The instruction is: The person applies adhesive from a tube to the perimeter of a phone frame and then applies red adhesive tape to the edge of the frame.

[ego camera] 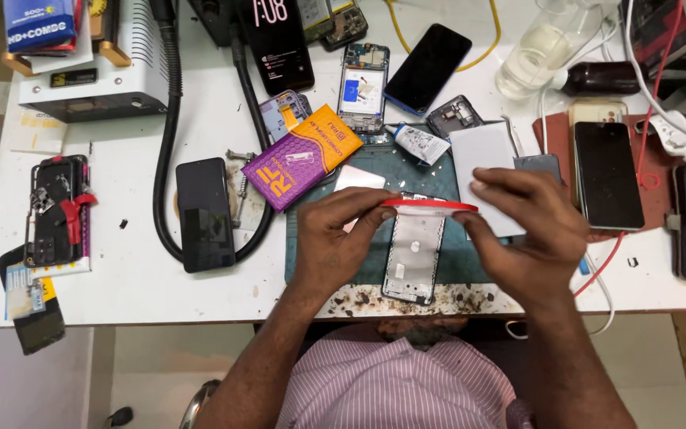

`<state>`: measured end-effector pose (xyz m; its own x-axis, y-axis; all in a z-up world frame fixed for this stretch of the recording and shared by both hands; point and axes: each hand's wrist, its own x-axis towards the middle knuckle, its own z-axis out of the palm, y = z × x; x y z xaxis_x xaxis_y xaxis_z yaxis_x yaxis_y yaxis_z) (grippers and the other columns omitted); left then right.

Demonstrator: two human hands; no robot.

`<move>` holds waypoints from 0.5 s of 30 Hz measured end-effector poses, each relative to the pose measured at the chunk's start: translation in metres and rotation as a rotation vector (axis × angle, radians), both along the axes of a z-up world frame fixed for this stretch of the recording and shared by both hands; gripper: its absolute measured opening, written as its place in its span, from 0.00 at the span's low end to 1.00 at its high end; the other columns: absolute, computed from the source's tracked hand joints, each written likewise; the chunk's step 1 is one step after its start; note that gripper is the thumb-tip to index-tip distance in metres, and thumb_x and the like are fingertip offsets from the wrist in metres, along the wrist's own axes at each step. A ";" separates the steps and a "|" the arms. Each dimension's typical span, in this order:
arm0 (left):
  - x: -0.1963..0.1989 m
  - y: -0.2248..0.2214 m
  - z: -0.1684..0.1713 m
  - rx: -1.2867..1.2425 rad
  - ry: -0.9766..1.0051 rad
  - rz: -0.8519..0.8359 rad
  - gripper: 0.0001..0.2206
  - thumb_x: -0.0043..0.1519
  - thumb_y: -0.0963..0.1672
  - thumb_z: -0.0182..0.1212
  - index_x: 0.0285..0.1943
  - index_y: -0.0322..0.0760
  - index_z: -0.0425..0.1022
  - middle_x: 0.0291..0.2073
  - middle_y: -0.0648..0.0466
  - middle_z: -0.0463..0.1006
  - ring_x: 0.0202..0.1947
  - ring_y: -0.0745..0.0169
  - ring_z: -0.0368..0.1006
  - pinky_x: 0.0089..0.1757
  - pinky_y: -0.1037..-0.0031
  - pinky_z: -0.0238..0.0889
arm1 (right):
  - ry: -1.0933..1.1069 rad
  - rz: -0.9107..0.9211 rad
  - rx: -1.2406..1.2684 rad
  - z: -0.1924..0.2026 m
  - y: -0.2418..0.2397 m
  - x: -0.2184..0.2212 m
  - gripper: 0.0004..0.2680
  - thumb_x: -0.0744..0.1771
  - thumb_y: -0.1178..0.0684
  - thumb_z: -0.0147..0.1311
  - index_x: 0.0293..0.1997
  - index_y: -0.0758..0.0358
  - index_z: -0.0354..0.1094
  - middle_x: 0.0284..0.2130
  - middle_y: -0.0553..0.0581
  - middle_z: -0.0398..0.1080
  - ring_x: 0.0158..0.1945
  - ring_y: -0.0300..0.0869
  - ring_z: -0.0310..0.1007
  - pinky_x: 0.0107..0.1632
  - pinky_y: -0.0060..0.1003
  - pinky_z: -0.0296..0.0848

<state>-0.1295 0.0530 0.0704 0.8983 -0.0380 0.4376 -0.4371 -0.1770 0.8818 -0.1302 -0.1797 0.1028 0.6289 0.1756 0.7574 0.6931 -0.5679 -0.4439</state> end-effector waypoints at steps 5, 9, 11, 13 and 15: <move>-0.010 0.002 0.006 0.103 -0.343 0.045 0.11 0.61 0.35 0.67 0.51 0.36 0.82 0.50 0.50 0.83 0.54 0.54 0.82 0.60 0.66 0.77 | -0.162 -0.057 0.038 -0.009 0.013 -0.014 0.13 0.62 0.70 0.70 0.45 0.61 0.76 0.46 0.59 0.74 0.50 0.48 0.76 0.48 0.36 0.77; -0.020 0.011 0.008 0.265 -0.580 0.126 0.10 0.62 0.35 0.68 0.50 0.36 0.82 0.51 0.51 0.82 0.60 0.51 0.77 0.64 0.61 0.73 | 0.115 0.015 0.510 -0.010 0.029 -0.022 0.16 0.64 0.70 0.57 0.57 0.68 0.70 0.55 0.62 0.66 0.55 0.47 0.74 0.57 0.34 0.78; -0.022 0.013 0.005 0.334 -0.673 0.180 0.10 0.61 0.36 0.68 0.50 0.38 0.83 0.50 0.53 0.82 0.62 0.52 0.74 0.65 0.60 0.70 | 0.576 0.446 1.070 -0.003 0.022 -0.017 0.18 0.60 0.67 0.57 0.57 0.75 0.70 0.51 0.66 0.74 0.50 0.51 0.78 0.49 0.32 0.79; -0.019 0.016 0.000 0.455 -0.733 0.211 0.10 0.62 0.39 0.70 0.52 0.42 0.84 0.55 0.57 0.80 0.65 0.54 0.69 0.67 0.61 0.66 | 0.817 0.635 1.307 -0.004 0.018 -0.012 0.17 0.62 0.66 0.56 0.57 0.79 0.70 0.48 0.70 0.77 0.47 0.53 0.81 0.47 0.34 0.79; -0.015 0.017 -0.003 0.539 -0.715 0.200 0.12 0.62 0.39 0.71 0.54 0.44 0.83 0.59 0.58 0.78 0.68 0.53 0.65 0.67 0.61 0.63 | 0.825 0.559 1.245 -0.013 0.022 -0.008 0.12 0.68 0.66 0.54 0.57 0.81 0.68 0.46 0.73 0.77 0.46 0.51 0.81 0.52 0.42 0.81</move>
<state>-0.1440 0.0695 0.0670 0.4325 -0.2710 0.8599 -0.7637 -0.6171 0.1897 -0.1381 -0.1578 0.0899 0.9925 0.0736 0.0981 0.0267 0.6512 -0.7585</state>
